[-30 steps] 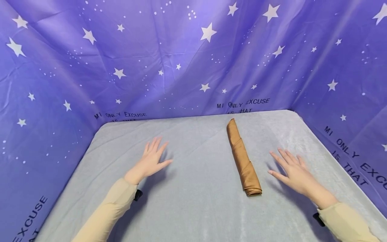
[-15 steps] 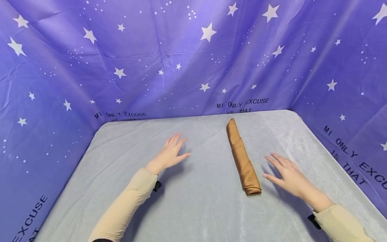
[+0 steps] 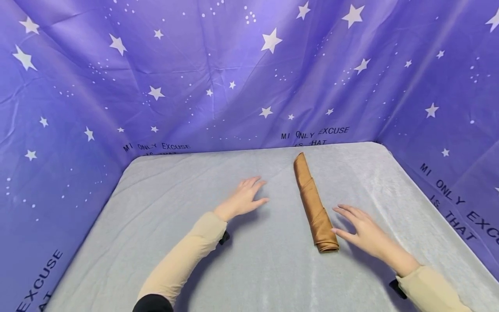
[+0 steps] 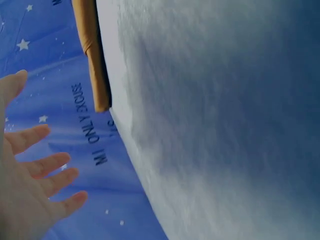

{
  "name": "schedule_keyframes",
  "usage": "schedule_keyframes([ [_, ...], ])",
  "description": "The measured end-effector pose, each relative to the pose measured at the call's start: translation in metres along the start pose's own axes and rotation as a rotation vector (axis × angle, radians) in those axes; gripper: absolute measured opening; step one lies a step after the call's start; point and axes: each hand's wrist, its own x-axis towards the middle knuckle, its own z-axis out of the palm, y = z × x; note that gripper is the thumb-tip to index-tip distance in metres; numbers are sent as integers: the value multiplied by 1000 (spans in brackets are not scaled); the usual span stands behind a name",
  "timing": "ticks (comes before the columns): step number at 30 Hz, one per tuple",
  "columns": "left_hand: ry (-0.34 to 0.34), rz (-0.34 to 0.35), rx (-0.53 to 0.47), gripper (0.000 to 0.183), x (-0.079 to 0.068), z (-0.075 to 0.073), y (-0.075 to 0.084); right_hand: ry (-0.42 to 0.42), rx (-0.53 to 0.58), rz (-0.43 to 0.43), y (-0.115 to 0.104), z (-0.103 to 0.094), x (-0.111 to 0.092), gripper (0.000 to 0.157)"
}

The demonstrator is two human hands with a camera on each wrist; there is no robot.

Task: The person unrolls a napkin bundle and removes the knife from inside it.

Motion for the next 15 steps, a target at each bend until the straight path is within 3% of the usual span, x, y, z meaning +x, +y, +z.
schedule_keyframes([
  [6, -43, 12, -25, 53, 13, 11, 13, 3, 39, -9, -4, 6, -1, 53],
  [15, -20, 37, -107, 48, 35, 19, 29, 44, 90, -68, -9, 13, 2, 45],
])
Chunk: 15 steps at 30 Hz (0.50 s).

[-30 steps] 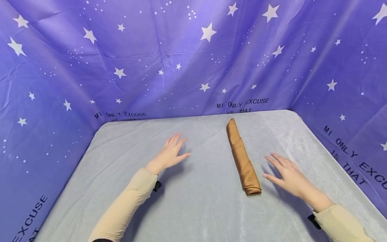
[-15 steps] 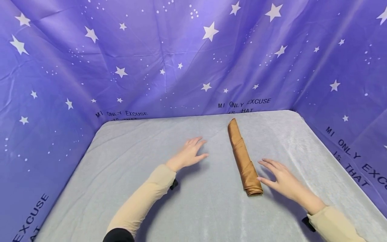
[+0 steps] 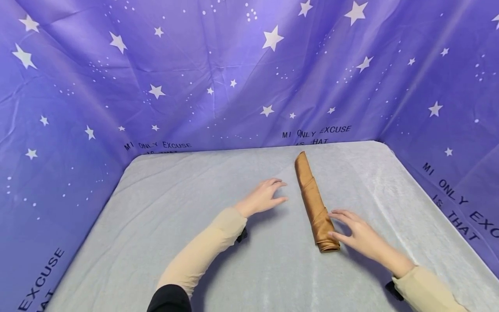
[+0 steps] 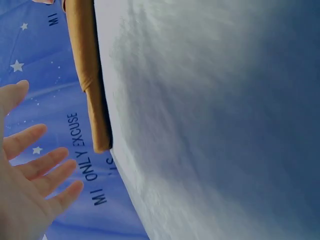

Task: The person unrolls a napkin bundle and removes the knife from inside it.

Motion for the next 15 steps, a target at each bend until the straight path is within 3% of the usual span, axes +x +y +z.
schedule_keyframes([
  [6, 28, 36, -38, 42, 15, 8, 10, -6, 19, -1, -1, 4, 1, 43],
  [15, 9, 11, -89, 38, 32, 18, 25, -1, 31, -11, -4, 8, 3, 40],
])
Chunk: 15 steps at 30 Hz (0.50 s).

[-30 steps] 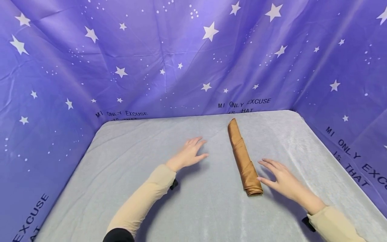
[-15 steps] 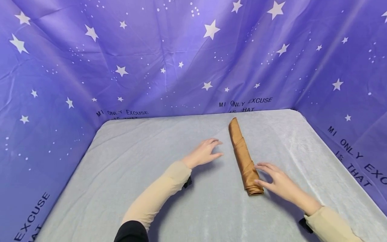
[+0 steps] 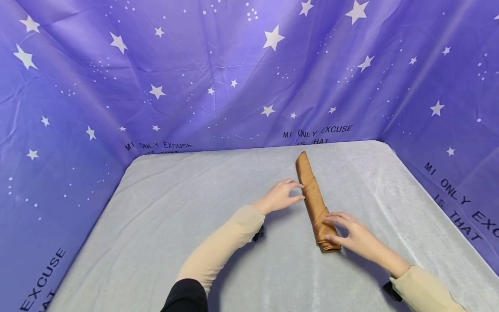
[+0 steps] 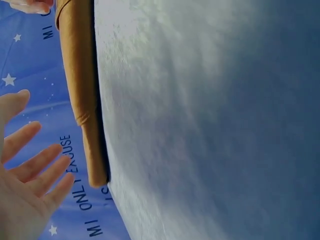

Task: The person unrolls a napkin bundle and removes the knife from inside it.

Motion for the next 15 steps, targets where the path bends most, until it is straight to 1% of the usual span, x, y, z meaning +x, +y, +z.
schedule_keyframes([
  [3, 1, -2, 3, 37, 6, 5, 4, -15, 20, 9, -1, 1, 1, 39],
  [11, 23, 38, -13, 33, 18, 20, 10, -46, 44, 26, 0, 5, 1, 41],
  [15, 11, 48, -23, 32, 22, 25, 11, -55, 36, 3, 1, 7, 0, 41],
])
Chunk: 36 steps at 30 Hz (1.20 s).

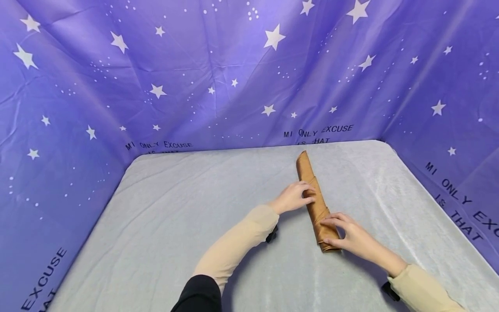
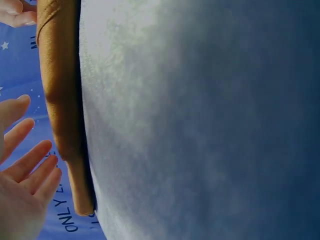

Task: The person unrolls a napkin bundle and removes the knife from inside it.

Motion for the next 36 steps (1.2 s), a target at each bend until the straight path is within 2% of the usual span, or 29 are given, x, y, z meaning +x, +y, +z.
schedule_keyframes([
  [4, -20, 18, -5, 31, 2, 3, -1, -12, -14, -37, 0, 1, 1, 41],
  [10, -45, 24, 6, 31, 5, 7, -1, -34, -27, -44, 0, 0, 1, 41],
  [23, -140, -60, -79, 36, 4, 11, -4, -51, -15, -90, 0, 3, 3, 41],
  [36, -169, -49, -96, 39, 5, 12, -5, -31, 0, -148, 0, 7, 7, 38],
])
